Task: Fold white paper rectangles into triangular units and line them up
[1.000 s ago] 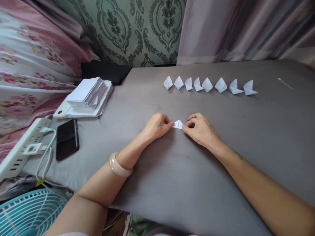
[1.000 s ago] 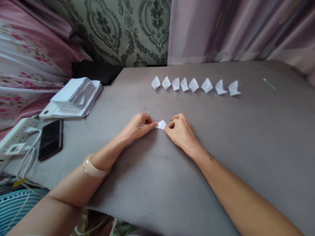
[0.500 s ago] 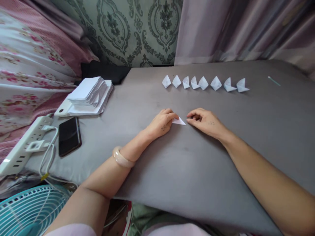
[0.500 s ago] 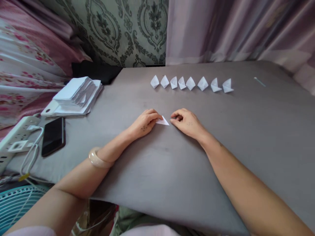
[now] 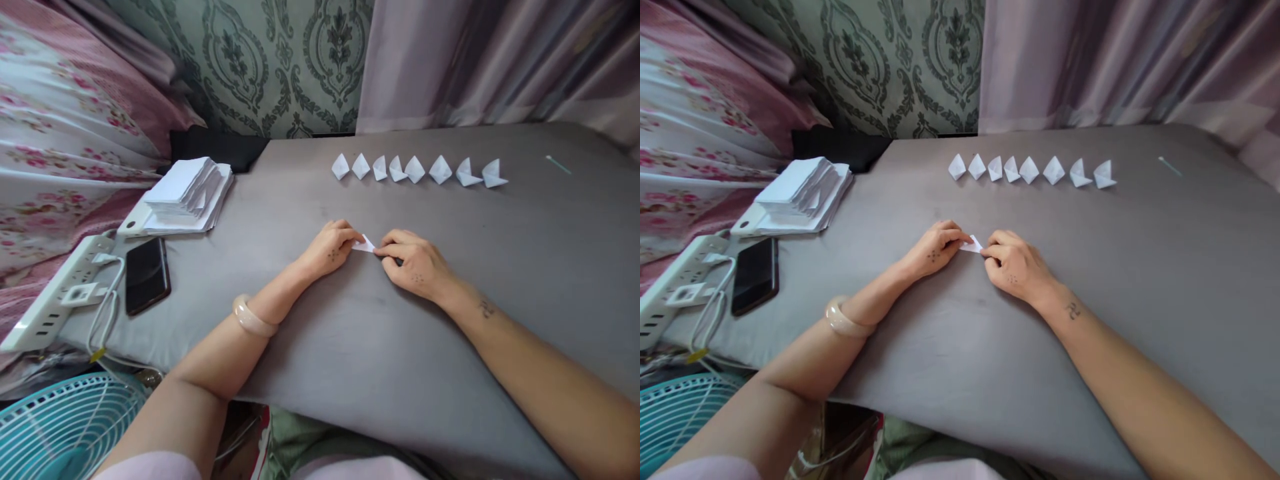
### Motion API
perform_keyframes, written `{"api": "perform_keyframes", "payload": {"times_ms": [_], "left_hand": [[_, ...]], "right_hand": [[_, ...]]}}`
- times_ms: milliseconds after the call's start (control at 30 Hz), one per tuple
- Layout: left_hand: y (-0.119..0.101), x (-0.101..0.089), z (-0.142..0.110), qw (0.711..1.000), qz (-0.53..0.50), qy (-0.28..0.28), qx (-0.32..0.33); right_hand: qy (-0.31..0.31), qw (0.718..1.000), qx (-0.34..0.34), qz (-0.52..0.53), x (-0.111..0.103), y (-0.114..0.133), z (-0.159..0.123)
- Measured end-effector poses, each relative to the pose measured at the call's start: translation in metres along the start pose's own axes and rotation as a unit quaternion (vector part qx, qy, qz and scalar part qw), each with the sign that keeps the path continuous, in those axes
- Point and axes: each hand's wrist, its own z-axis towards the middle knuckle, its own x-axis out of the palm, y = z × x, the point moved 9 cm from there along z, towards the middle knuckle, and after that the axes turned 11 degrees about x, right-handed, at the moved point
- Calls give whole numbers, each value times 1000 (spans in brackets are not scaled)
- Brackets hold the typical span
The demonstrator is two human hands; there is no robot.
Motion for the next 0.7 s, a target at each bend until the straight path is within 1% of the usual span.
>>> {"api": "perform_keyframes", "payload": {"times_ms": [67, 133, 233, 333, 433, 500, 600, 700], "left_hand": [[3, -2, -1, 1000, 13, -2, -21], [7, -3, -1, 999, 12, -5, -42], [10, -3, 0, 998, -5, -4, -62], [11, -3, 1, 998, -6, -5, -64], [11, -3, 1, 998, -1, -11, -63], [11, -3, 0, 998, -1, -12, -61], [10, -3, -1, 998, -2, -12, -57], [10, -4, 0, 999, -9, -8, -53]], "right_hand": [[18, 1000, 14, -5, 2, -3, 1], [21, 999, 14, -28, 1, -2, 1], [14, 995, -32, -90, 1, 13, -4], [9, 988, -76, -131, 4, 32, -11], [2, 987, -72, -145, 7, 44, -16], [11, 985, -60, -161, 13, 48, -18], [18, 982, -50, -179, 18, 50, -19], [6, 982, -51, -181, 19, 50, -19]]}}
